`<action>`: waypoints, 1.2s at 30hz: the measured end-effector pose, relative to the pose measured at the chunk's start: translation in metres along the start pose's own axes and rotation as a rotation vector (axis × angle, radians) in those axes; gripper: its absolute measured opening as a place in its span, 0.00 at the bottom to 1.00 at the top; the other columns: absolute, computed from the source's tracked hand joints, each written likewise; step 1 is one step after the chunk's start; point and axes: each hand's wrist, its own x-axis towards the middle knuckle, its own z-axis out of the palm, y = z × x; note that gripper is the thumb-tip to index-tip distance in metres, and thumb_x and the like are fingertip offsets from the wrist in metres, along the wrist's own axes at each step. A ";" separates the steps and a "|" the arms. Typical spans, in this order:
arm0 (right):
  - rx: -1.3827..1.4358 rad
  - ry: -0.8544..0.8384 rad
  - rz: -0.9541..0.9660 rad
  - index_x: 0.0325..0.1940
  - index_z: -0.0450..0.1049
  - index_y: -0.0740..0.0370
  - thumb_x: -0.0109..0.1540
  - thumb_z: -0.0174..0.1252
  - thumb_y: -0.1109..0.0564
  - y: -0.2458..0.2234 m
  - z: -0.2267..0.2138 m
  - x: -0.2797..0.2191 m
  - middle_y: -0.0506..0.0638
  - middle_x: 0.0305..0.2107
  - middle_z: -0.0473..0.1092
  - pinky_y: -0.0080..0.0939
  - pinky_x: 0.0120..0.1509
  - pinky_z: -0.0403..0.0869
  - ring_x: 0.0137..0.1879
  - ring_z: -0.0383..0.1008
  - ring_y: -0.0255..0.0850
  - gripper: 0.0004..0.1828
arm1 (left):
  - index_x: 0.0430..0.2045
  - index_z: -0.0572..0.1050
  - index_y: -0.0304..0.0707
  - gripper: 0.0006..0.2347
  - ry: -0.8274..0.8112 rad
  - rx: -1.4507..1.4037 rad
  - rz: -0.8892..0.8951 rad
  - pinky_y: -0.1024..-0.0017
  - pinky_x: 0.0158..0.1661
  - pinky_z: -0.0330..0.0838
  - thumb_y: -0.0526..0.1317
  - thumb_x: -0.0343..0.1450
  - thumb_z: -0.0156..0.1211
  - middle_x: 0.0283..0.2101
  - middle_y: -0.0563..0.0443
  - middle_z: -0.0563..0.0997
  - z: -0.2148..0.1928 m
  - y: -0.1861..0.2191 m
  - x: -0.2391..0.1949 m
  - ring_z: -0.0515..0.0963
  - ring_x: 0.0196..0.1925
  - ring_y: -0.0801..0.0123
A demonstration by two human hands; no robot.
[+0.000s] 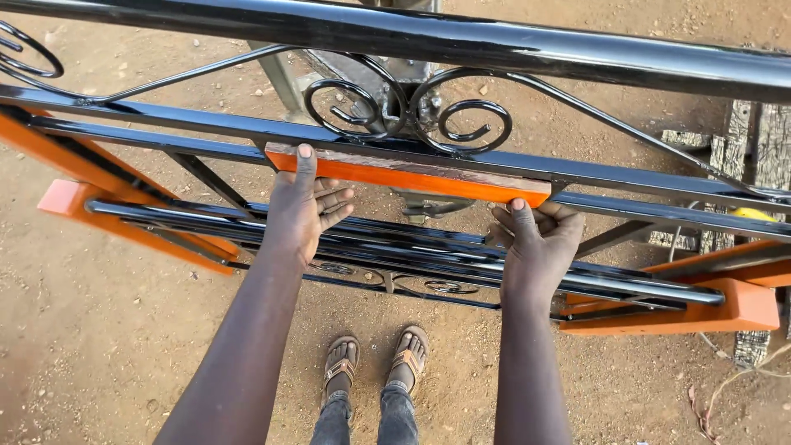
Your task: Assembling a metal frame by fitting orange slats into a black metal structure
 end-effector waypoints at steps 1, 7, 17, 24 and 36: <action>0.001 0.005 -0.001 0.53 0.58 0.58 0.67 0.65 0.57 0.014 -0.012 0.011 0.52 0.39 0.68 0.46 0.44 0.87 0.42 0.83 0.47 0.22 | 0.50 0.57 0.38 0.34 -0.004 0.003 -0.001 0.53 0.45 0.86 0.66 0.66 0.61 0.37 0.49 0.73 0.000 0.003 -0.002 0.86 0.39 0.57; -0.603 0.048 -0.392 0.65 0.57 0.62 0.61 0.79 0.59 -0.008 -0.033 0.021 0.57 0.45 0.57 0.55 0.54 0.73 0.49 0.65 0.51 0.39 | 0.52 0.56 0.36 0.33 -0.024 0.059 0.028 0.59 0.46 0.87 0.66 0.69 0.56 0.38 0.49 0.75 -0.004 -0.003 0.002 0.86 0.41 0.62; -1.134 -0.149 -0.709 0.57 0.73 0.73 0.59 0.73 0.35 0.001 -0.062 0.053 0.71 0.51 0.65 0.80 0.68 0.54 0.67 0.59 0.70 0.40 | 0.53 0.56 0.36 0.33 0.007 0.084 0.024 0.63 0.45 0.87 0.67 0.70 0.53 0.39 0.49 0.76 0.003 0.002 -0.005 0.86 0.40 0.63; -1.200 -0.222 -0.735 0.43 0.70 0.65 0.63 0.65 0.29 0.005 -0.065 0.066 0.61 0.38 0.73 0.70 0.62 0.59 0.60 0.73 0.58 0.34 | 0.55 0.55 0.35 0.34 0.026 0.100 0.023 0.63 0.46 0.87 0.68 0.70 0.50 0.40 0.48 0.75 0.009 0.004 -0.009 0.86 0.41 0.61; -1.053 -0.147 -0.708 0.51 0.74 0.67 0.56 0.79 0.40 0.033 -0.066 0.077 0.73 0.45 0.72 0.80 0.63 0.60 0.63 0.68 0.75 0.34 | 0.54 0.59 0.51 0.28 -0.035 0.060 0.041 0.54 0.49 0.84 0.64 0.70 0.61 0.41 0.50 0.79 -0.043 -0.046 0.053 0.87 0.43 0.57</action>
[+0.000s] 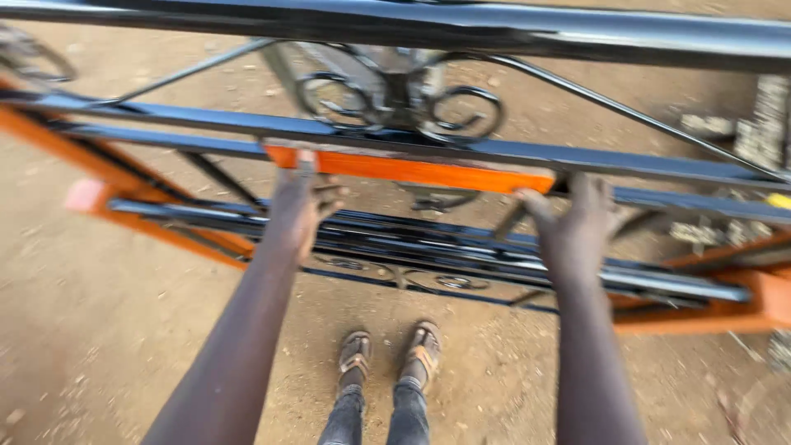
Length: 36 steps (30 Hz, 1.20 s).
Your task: Assembling a metal frame by fitting orange slats into a black metal structure
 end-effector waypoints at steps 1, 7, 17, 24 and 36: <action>0.035 -0.012 -0.024 0.51 0.74 0.67 0.56 0.79 0.40 -0.002 0.000 -0.002 0.73 0.45 0.72 0.80 0.63 0.60 0.63 0.68 0.75 0.34 | 0.54 0.59 0.51 0.28 0.037 0.000 0.024 0.54 0.49 0.84 0.64 0.70 0.61 0.41 0.50 0.79 0.005 0.015 -0.013 0.87 0.43 0.57; -0.011 -0.032 -0.071 0.47 0.66 0.77 0.68 0.77 0.49 -0.006 -0.004 -0.008 0.71 0.41 0.67 0.65 0.54 0.63 0.50 0.62 0.65 0.31 | 0.44 0.65 0.44 0.28 0.141 -0.156 -0.153 0.49 0.47 0.82 0.59 0.57 0.65 0.32 0.45 0.77 0.035 0.065 -0.044 0.86 0.38 0.54; 0.116 -0.014 -0.035 0.63 0.64 0.82 0.68 0.76 0.60 -0.061 -0.023 -0.016 0.70 0.52 0.65 0.57 0.53 0.74 0.53 0.68 0.59 0.32 | 0.38 0.67 0.38 0.13 0.170 -0.239 -0.104 0.55 0.45 0.84 0.45 0.69 0.59 0.35 0.41 0.78 0.046 0.066 -0.046 0.81 0.35 0.57; 0.232 0.077 0.070 0.72 0.52 0.83 0.68 0.73 0.77 -0.082 -0.015 -0.019 0.74 0.62 0.54 0.58 0.65 0.73 0.65 0.62 0.67 0.39 | 0.35 0.74 0.38 0.09 -0.273 -0.398 0.109 0.45 0.56 0.79 0.40 0.68 0.66 0.44 0.38 0.82 0.004 0.052 -0.048 0.83 0.48 0.50; 1.391 0.009 0.932 0.68 0.68 0.56 0.64 0.63 0.52 -0.119 -0.041 -0.048 0.45 0.49 0.77 0.30 0.40 0.78 0.45 0.83 0.41 0.28 | 0.50 0.77 0.33 0.19 -0.734 -0.713 0.128 0.54 0.67 0.69 0.22 0.65 0.55 0.58 0.37 0.78 -0.028 0.035 -0.064 0.70 0.69 0.41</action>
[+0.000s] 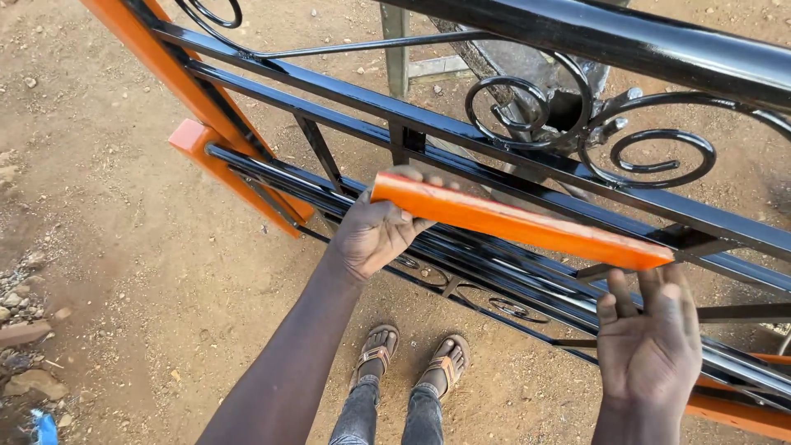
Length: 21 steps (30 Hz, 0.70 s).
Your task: Assembling a metal frame by fitting orange slats into a black metal structure
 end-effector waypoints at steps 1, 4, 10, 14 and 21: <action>-0.001 0.002 0.004 0.68 0.68 0.56 0.64 0.63 0.52 0.007 -0.009 0.007 0.45 0.49 0.77 0.30 0.40 0.78 0.45 0.83 0.41 0.28 | 0.50 0.77 0.33 0.19 0.004 0.000 -0.002 0.54 0.67 0.69 0.22 0.65 0.55 0.58 0.37 0.78 0.001 0.001 -0.003 0.70 0.69 0.41; -0.114 -0.090 -0.095 0.70 0.68 0.50 0.68 0.55 0.66 0.015 -0.031 0.024 0.39 0.39 0.70 0.32 0.47 0.81 0.43 0.80 0.37 0.26 | 0.43 0.78 0.35 0.14 0.026 -0.037 0.022 0.52 0.70 0.65 0.22 0.66 0.60 0.52 0.40 0.83 -0.003 -0.002 -0.004 0.71 0.69 0.41; -0.431 -0.224 -0.242 0.62 0.68 0.56 0.66 0.60 0.63 0.006 -0.041 0.027 0.48 0.55 0.66 0.32 0.57 0.80 0.54 0.74 0.37 0.20 | 0.37 0.75 0.37 0.15 0.141 -0.191 0.009 0.59 0.66 0.71 0.18 0.64 0.56 0.46 0.40 0.84 -0.006 -0.009 0.003 0.69 0.70 0.43; -0.570 -0.226 -0.431 0.63 0.67 0.59 0.71 0.57 0.70 -0.005 -0.049 0.027 0.53 0.57 0.70 0.37 0.65 0.83 0.61 0.76 0.42 0.17 | 0.43 0.79 0.36 0.08 0.130 -0.026 -0.034 0.43 0.61 0.73 0.36 0.73 0.67 0.51 0.43 0.82 0.017 -0.019 0.015 0.79 0.57 0.51; -0.678 -0.199 -0.466 0.74 0.63 0.56 0.82 0.54 0.56 -0.011 -0.081 0.065 0.52 0.54 0.69 0.33 0.68 0.80 0.55 0.76 0.38 0.17 | 0.46 0.73 0.36 0.30 0.745 0.556 -0.235 0.63 0.35 0.84 0.62 0.61 0.57 0.37 0.42 0.79 0.059 -0.033 0.057 0.85 0.34 0.63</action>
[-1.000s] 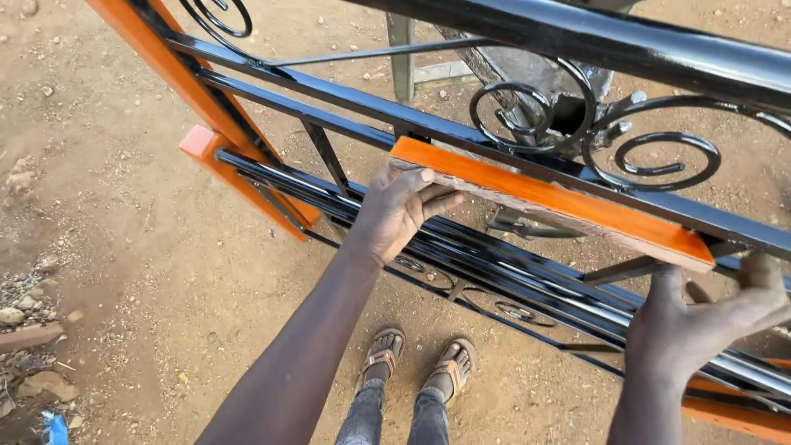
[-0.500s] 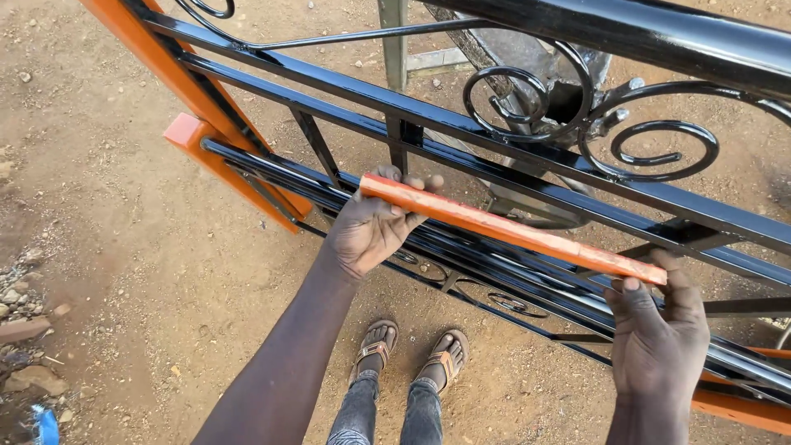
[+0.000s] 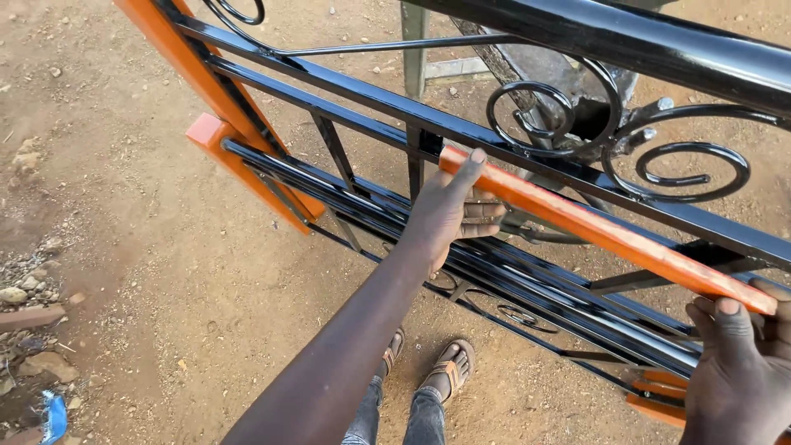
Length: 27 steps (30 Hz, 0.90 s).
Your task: Assembling a metal frame by fitting orange slats into a black metal structure
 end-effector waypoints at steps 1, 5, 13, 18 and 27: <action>0.002 -0.003 -0.001 0.74 0.63 0.56 0.82 0.54 0.56 0.004 0.000 0.003 0.52 0.54 0.69 0.33 0.68 0.80 0.55 0.76 0.38 0.17 | 0.46 0.73 0.36 0.30 0.003 -0.001 0.002 0.63 0.35 0.84 0.62 0.61 0.57 0.37 0.42 0.79 0.001 0.006 -0.001 0.85 0.34 0.63; 0.014 0.024 -0.055 0.74 0.61 0.59 0.82 0.57 0.57 0.008 0.004 0.008 0.54 0.62 0.65 0.39 0.70 0.82 0.63 0.76 0.46 0.18 | 0.40 0.72 0.32 0.35 0.054 0.205 -0.030 0.67 0.31 0.83 0.68 0.54 0.53 0.29 0.46 0.80 0.001 0.020 -0.003 0.85 0.30 0.64; -0.058 0.024 -0.143 0.72 0.61 0.63 0.84 0.57 0.63 -0.015 0.030 -0.004 0.59 0.62 0.66 0.44 0.69 0.80 0.63 0.74 0.48 0.15 | 0.43 0.70 0.32 0.37 0.008 0.255 -0.061 0.62 0.34 0.82 0.70 0.56 0.49 0.35 0.44 0.82 -0.015 0.008 0.012 0.84 0.31 0.62; -0.037 0.123 -0.148 0.67 0.62 0.66 0.82 0.60 0.71 -0.013 0.041 0.002 0.64 0.54 0.69 0.40 0.66 0.85 0.57 0.81 0.48 0.15 | 0.41 0.72 0.34 0.34 0.072 0.221 -0.036 0.65 0.34 0.82 0.69 0.58 0.49 0.34 0.43 0.84 -0.018 0.009 0.013 0.85 0.32 0.63; -0.215 0.115 -0.261 0.66 0.65 0.69 0.80 0.69 0.70 0.012 0.020 0.013 0.64 0.55 0.70 0.40 0.64 0.75 0.64 0.75 0.49 0.19 | 0.32 0.67 0.45 0.21 0.196 0.466 0.079 0.76 0.32 0.77 0.62 0.63 0.58 0.35 0.49 0.83 -0.045 -0.007 0.043 0.81 0.32 0.73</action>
